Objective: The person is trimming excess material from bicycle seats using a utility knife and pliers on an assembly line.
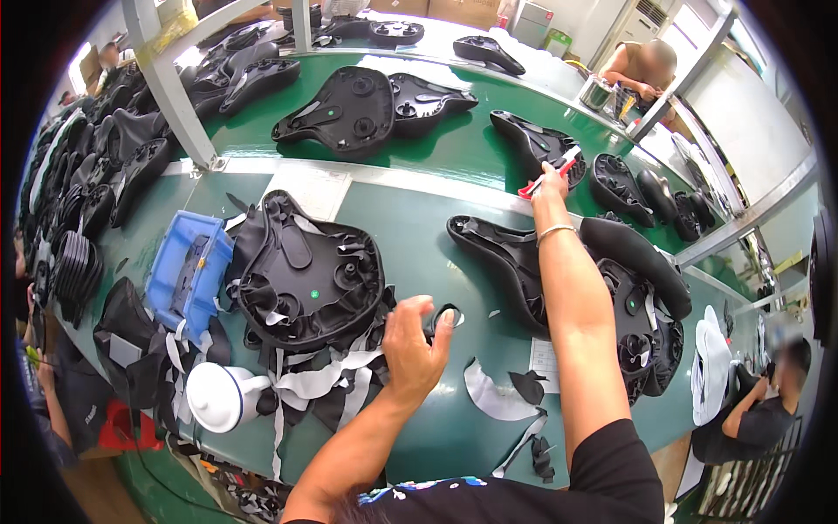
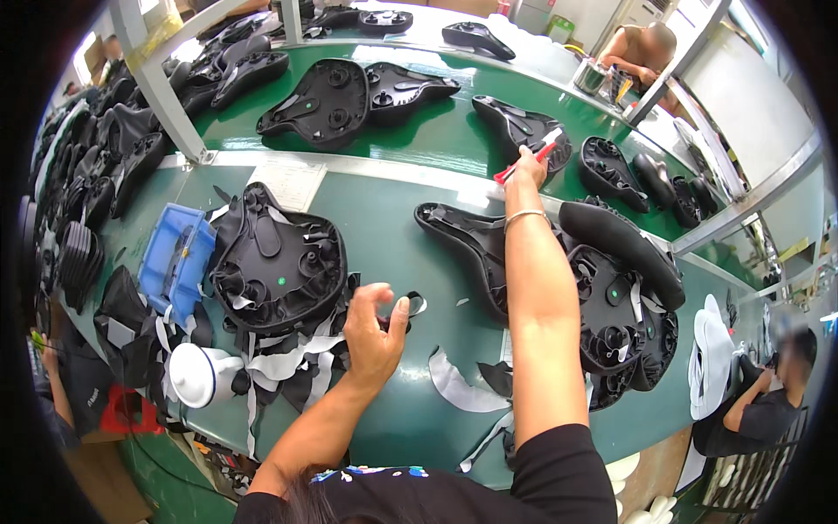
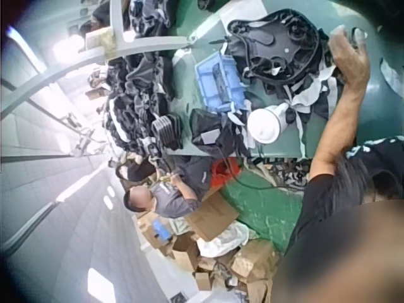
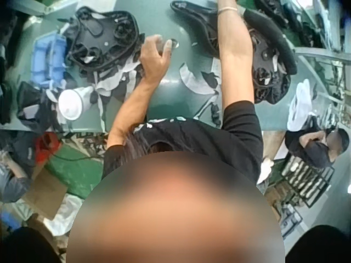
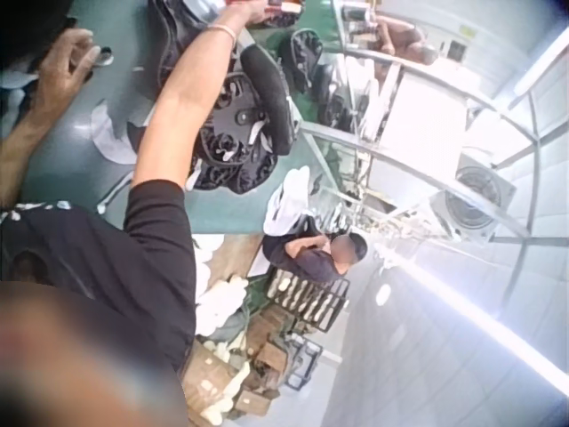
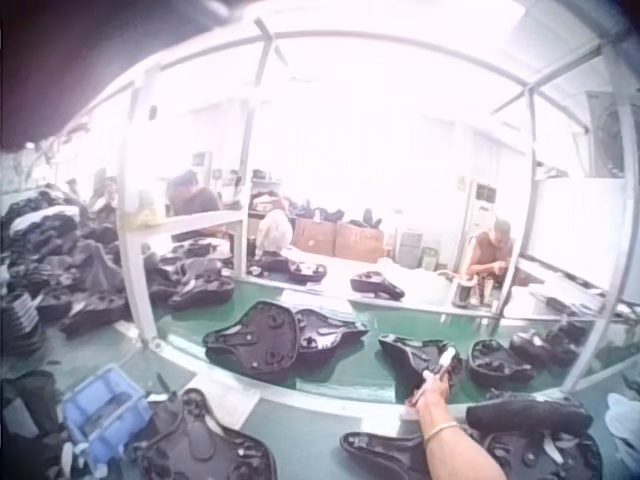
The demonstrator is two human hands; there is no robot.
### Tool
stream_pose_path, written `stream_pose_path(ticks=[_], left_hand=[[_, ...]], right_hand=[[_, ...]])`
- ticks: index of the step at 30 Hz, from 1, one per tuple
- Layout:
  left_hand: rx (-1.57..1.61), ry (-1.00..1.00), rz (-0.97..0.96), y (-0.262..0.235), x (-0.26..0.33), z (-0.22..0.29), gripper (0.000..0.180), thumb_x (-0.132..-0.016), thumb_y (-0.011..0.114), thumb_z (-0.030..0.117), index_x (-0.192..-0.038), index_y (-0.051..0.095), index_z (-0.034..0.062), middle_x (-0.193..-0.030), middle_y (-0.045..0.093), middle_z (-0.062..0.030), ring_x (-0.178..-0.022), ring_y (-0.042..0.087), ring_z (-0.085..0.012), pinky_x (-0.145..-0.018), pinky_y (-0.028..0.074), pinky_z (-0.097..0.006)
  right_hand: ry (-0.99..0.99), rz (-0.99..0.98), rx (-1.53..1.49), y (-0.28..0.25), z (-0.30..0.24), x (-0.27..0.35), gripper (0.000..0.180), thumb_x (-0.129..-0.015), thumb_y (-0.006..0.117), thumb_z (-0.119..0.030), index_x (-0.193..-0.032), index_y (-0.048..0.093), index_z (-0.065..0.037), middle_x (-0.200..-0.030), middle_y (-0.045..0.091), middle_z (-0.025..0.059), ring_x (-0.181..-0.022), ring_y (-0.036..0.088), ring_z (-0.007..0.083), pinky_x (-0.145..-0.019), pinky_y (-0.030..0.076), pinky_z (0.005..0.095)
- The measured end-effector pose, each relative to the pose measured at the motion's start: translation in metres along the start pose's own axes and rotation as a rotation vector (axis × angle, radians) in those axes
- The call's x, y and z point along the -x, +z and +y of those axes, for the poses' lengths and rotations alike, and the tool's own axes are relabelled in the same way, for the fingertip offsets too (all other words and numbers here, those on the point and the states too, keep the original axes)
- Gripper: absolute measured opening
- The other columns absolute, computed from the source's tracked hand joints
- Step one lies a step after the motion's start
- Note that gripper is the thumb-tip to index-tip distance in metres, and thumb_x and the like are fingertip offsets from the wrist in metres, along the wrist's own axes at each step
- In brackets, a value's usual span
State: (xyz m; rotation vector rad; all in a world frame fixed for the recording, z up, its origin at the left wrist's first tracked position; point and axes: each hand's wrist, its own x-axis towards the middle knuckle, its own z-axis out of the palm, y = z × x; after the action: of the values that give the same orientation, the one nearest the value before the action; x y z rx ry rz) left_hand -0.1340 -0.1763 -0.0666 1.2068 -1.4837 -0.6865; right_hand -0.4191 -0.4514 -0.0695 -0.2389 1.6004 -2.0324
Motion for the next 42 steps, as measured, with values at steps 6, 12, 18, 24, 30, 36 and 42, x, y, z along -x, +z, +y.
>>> stream_pose_path(ticks=[6,12,18,24,30,36,42], left_hand=[[0.008,0.437,0.129,-0.010,-0.007,-0.001,0.023,-0.084,0.064,0.014,-0.100,0.056,-0.0002,-0.108,0.051,-0.0190,-0.097,0.052,-0.0335,-0.084,0.044,-0.039],[0.875,-0.205,0.030,-0.025,0.000,0.005,0.066,-0.090,0.060,0.040,-0.134,0.032,0.0005,-0.125,0.045,-0.0101,-0.113,0.046,-0.0180,-0.093,0.041,-0.032],[0.877,-0.640,-0.133,-0.081,0.034,0.032,0.045,-0.083,0.066,0.025,-0.117,0.050,0.0020,-0.099,0.057,-0.0068,-0.085,0.060,-0.0150,-0.073,0.052,-0.028],[0.580,-0.776,-0.504,-0.123,0.042,0.041,0.054,-0.083,0.066,0.037,-0.118,0.049,-0.0003,-0.091,0.058,-0.0049,-0.075,0.059,-0.0103,-0.066,0.051,-0.024],[0.295,-0.673,-0.648,-0.112,0.020,0.065,0.040,-0.080,0.066,0.032,-0.101,0.058,-0.0019,-0.083,0.060,-0.0047,-0.067,0.058,-0.0099,-0.062,0.049,-0.023],[0.305,-0.756,-0.365,-0.124,0.057,0.066,0.035,-0.078,0.065,0.030,-0.092,0.060,-0.0024,-0.078,0.060,-0.0047,-0.064,0.057,-0.0100,-0.059,0.047,-0.024],[0.359,-0.779,-0.178,-0.139,0.096,0.070,0.046,-0.078,0.066,0.032,-0.104,0.055,-0.0046,-0.087,0.060,-0.0086,-0.071,0.058,-0.0125,-0.063,0.048,-0.025]], right_hand=[[0.379,-0.353,-0.368,-0.010,-0.030,0.137,0.024,-0.087,0.065,-0.014,-0.106,0.052,-0.008,-0.104,0.056,0.0078,-0.095,0.058,0.0286,-0.077,0.056,0.0554],[0.396,-0.812,-0.079,-0.186,-0.070,0.326,0.035,-0.088,0.063,-0.019,-0.119,0.049,-0.007,-0.099,0.058,0.0026,-0.084,0.063,0.0166,-0.070,0.053,0.0292],[0.251,-1.222,0.491,-0.319,-0.089,0.351,0.046,-0.083,0.066,-0.006,-0.125,0.046,-0.005,-0.086,0.059,0.0041,-0.062,0.054,0.0089,-0.053,0.043,0.0232],[-0.631,-1.166,0.838,-0.327,-0.108,0.315,0.057,-0.079,0.068,-0.003,-0.132,0.048,-0.013,-0.086,0.062,0.0093,-0.061,0.059,0.0168,-0.054,0.049,0.0272],[-1.203,-1.432,1.265,-0.302,-0.115,0.300,0.057,-0.082,0.067,-0.015,-0.134,0.046,-0.017,-0.068,0.049,0.0080,-0.051,0.049,0.0267,-0.047,0.040,0.0392],[-0.642,-1.193,1.255,-0.366,-0.085,0.368,0.061,-0.086,0.061,-0.011,-0.140,0.034,-0.010,-0.079,0.060,0.0198,-0.063,0.059,0.0396,-0.054,0.046,0.0456],[-0.360,-1.128,1.122,-0.392,-0.101,0.390,0.056,-0.089,0.057,-0.007,-0.139,0.033,-0.005,-0.107,0.062,0.0266,-0.089,0.063,0.0434,-0.073,0.051,0.0425]])
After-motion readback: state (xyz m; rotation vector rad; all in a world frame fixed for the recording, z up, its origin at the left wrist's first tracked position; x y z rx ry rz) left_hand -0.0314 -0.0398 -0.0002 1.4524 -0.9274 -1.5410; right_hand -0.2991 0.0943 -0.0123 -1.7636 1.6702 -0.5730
